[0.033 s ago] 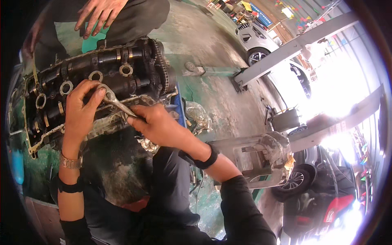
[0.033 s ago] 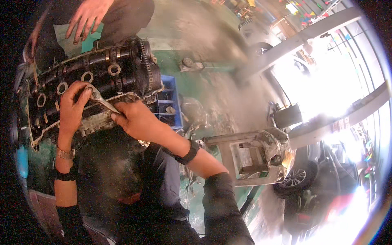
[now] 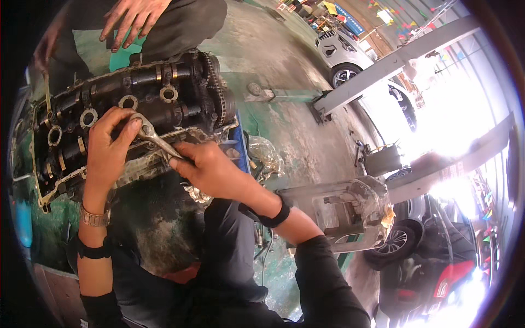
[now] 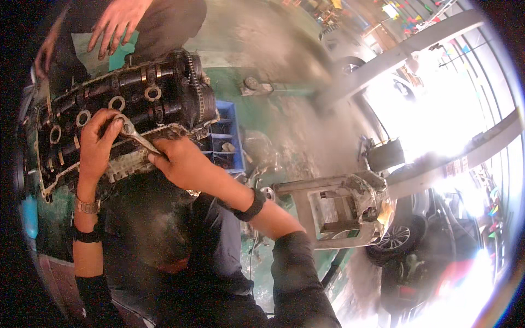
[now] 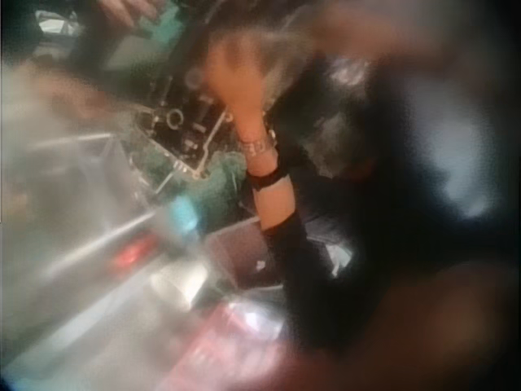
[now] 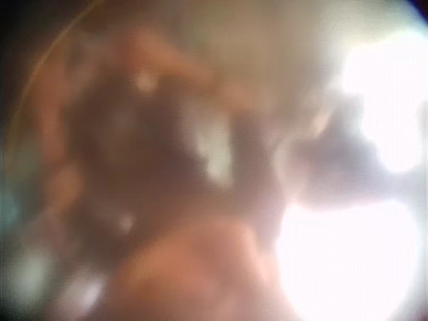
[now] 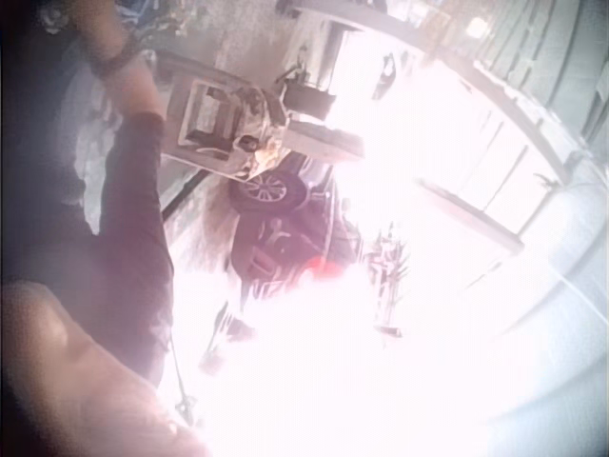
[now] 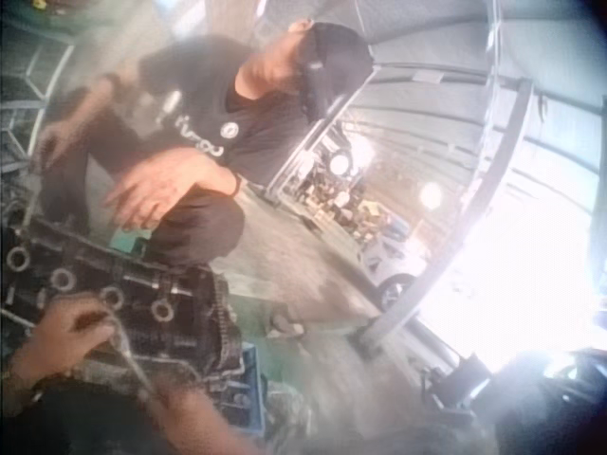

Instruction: The person uses a ratchet wrench to tighten bolts on an engine block while another person assists by holding parts and using a separate wrench. The camera wearer repeatedly positions the ratchet, turns it, and repositions it across multiple bolt locations on the engine.

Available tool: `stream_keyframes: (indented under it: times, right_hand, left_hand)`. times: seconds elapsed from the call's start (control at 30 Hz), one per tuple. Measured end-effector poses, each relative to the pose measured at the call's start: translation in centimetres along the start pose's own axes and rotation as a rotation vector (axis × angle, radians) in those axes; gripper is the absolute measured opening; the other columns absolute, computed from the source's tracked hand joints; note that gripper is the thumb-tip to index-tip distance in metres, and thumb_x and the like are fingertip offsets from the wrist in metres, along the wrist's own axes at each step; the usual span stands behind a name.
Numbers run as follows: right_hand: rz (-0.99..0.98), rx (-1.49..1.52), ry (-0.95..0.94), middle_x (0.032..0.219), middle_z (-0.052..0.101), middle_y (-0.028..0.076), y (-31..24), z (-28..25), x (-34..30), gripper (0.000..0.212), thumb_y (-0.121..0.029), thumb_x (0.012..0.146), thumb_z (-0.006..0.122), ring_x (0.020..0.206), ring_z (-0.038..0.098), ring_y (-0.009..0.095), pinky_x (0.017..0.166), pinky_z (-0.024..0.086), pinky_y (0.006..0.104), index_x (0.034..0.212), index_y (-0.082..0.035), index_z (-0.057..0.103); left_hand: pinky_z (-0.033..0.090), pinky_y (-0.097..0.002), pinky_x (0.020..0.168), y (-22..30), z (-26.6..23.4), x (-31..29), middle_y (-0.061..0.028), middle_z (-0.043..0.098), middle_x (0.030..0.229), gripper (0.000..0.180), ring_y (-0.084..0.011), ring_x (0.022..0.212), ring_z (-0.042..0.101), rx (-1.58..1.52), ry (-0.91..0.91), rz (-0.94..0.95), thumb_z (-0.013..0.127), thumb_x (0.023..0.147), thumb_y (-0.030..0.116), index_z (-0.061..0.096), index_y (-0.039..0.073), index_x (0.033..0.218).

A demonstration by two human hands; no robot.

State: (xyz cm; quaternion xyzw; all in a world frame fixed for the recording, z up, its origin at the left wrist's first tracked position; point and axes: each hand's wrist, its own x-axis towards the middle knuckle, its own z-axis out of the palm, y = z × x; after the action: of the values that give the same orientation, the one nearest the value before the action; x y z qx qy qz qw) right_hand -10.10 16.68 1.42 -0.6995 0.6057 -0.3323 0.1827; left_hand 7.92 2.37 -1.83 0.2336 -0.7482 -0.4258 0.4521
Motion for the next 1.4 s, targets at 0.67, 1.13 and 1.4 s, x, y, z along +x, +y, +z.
stream_keyframes:
  times: [0.67,1.13,1.4]
  right_hand:
    - [0.08,-0.031,0.022,0.084,0.063,0.026,0.5,0.8,-2.5,0.041,-0.015,0.088,0.072,0.073,0.063,0.039,0.066,0.048,0.0395,0.12,0.005,0.056]
    - [0.08,-0.08,0.007,0.07,0.058,0.022,1.3,-0.1,-1.9,0.031,-0.021,0.093,0.068,0.059,0.055,0.031,0.058,0.045,0.0387,0.108,0.004,0.059]
    - [0.141,0.011,0.028,0.065,0.056,0.021,1.1,2.1,-2.6,0.03,-0.019,0.093,0.068,0.056,0.054,0.028,0.057,0.044,0.0389,0.106,0.006,0.058]
  left_hand:
    - [0.041,-0.0264,0.068,-0.1,0.0,-0.1,-0.0033,0.055,0.08,0.026,-0.0099,0.074,0.049,-0.058,0.021,-0.022,0.066,0.093,0.02,0.062,-0.006,0.096]
    - [0.042,-0.0263,0.068,0.3,0.1,0.0,-0.0035,0.056,0.081,0.023,-0.009,0.075,0.049,-0.032,0.027,-0.016,0.066,0.093,0.016,0.062,-0.006,0.094]
    - [0.043,-0.0264,0.07,0.1,0.1,-0.1,-0.0033,0.057,0.083,0.022,-0.0097,0.076,0.051,-0.033,0.021,-0.013,0.066,0.093,0.015,0.063,-0.006,0.095]
